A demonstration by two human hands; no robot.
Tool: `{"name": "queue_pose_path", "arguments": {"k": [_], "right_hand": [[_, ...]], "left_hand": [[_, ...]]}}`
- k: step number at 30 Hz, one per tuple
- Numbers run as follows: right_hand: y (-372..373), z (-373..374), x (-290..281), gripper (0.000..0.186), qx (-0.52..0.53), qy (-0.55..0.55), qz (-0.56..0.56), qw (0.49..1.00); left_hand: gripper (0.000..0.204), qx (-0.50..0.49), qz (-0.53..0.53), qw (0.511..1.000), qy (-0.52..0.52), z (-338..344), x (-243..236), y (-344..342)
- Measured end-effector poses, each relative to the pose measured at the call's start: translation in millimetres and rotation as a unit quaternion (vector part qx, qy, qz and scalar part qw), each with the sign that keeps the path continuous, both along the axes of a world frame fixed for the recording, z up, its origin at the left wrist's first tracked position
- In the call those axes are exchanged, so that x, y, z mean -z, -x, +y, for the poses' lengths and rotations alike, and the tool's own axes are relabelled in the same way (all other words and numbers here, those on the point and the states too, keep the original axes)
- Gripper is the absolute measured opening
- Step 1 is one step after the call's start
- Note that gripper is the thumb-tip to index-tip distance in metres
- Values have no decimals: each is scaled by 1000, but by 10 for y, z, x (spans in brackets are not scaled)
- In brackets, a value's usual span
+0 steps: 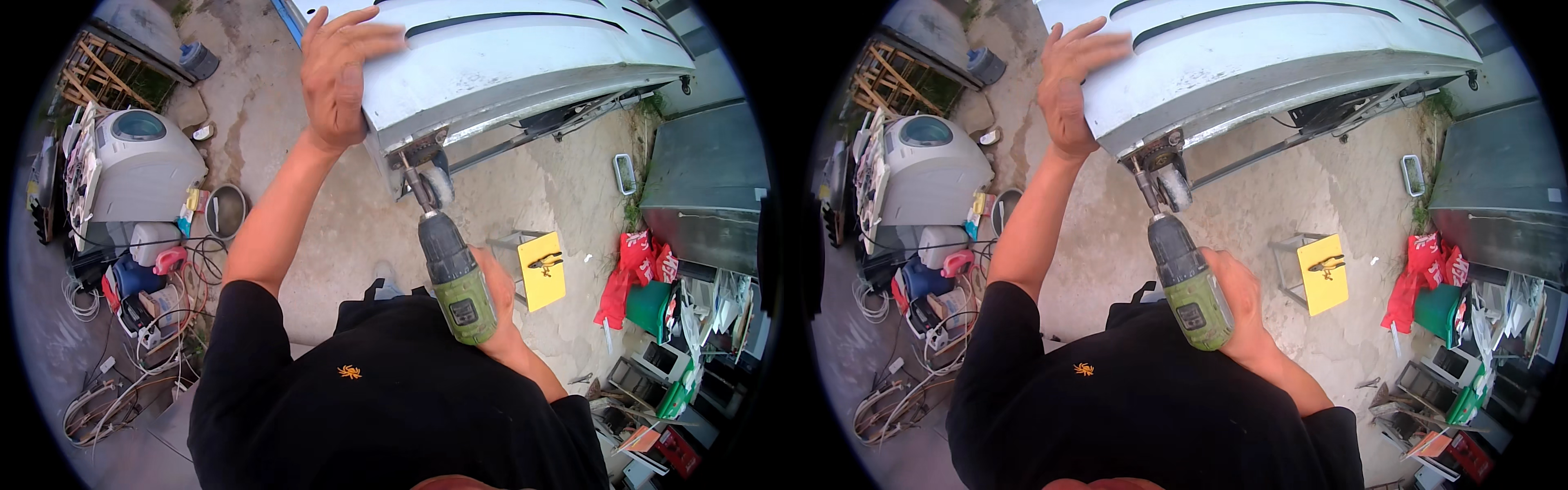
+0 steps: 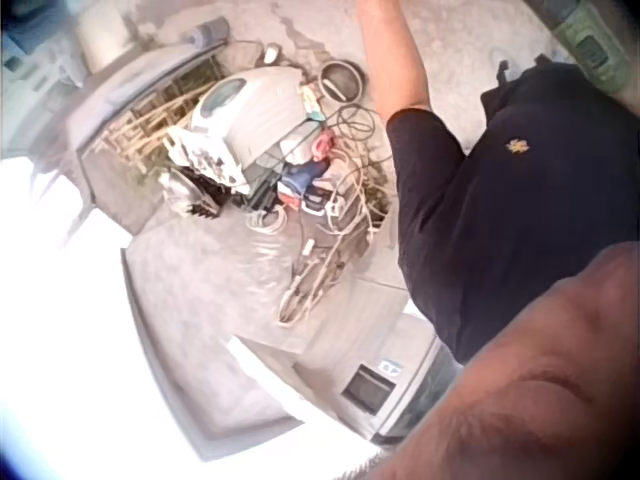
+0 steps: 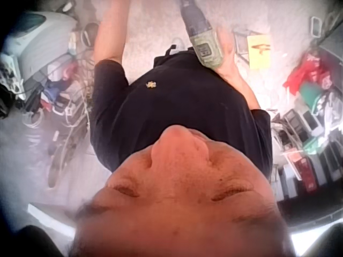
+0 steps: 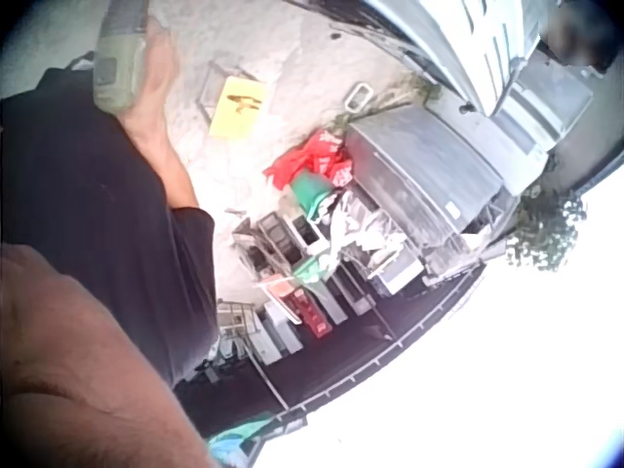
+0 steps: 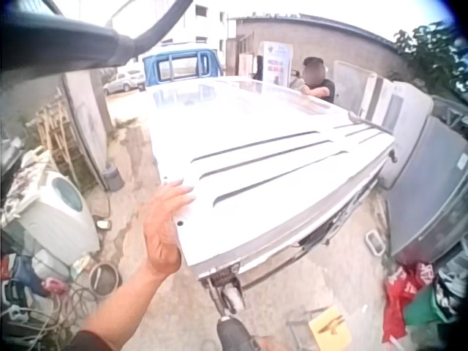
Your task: The person uses a cordless drill to remove screws from the bottom of a white appliance, likely a refrigerator. They then use pliers to remove a metal bracket and a caster wheel from the appliance's base.
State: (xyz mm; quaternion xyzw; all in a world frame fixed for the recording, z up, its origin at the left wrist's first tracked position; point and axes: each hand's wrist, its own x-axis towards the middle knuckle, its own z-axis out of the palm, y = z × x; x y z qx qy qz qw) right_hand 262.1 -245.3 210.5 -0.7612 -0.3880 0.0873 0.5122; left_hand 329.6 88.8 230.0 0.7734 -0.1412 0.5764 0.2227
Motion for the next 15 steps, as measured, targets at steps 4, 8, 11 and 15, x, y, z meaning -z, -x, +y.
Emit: {"name": "queue_pose_path", "arguments": {"k": [4,8,11,15], "right_hand": [[-10,-10,64,40,22,42,-45,998],[-30,4,44,39,18,50,-59,997],[-28,-8,50,40,14,46,-70,996],[-76,24,27,41,10,29,-90,995]], "left_hand": [[52,47,11,999,10,1,122,-91],[50,56,6,998,13,13,94,-84],[51,59,-2,998,13,21,95,-117],[52,56,-4,998,23,1,92,-109]]}}
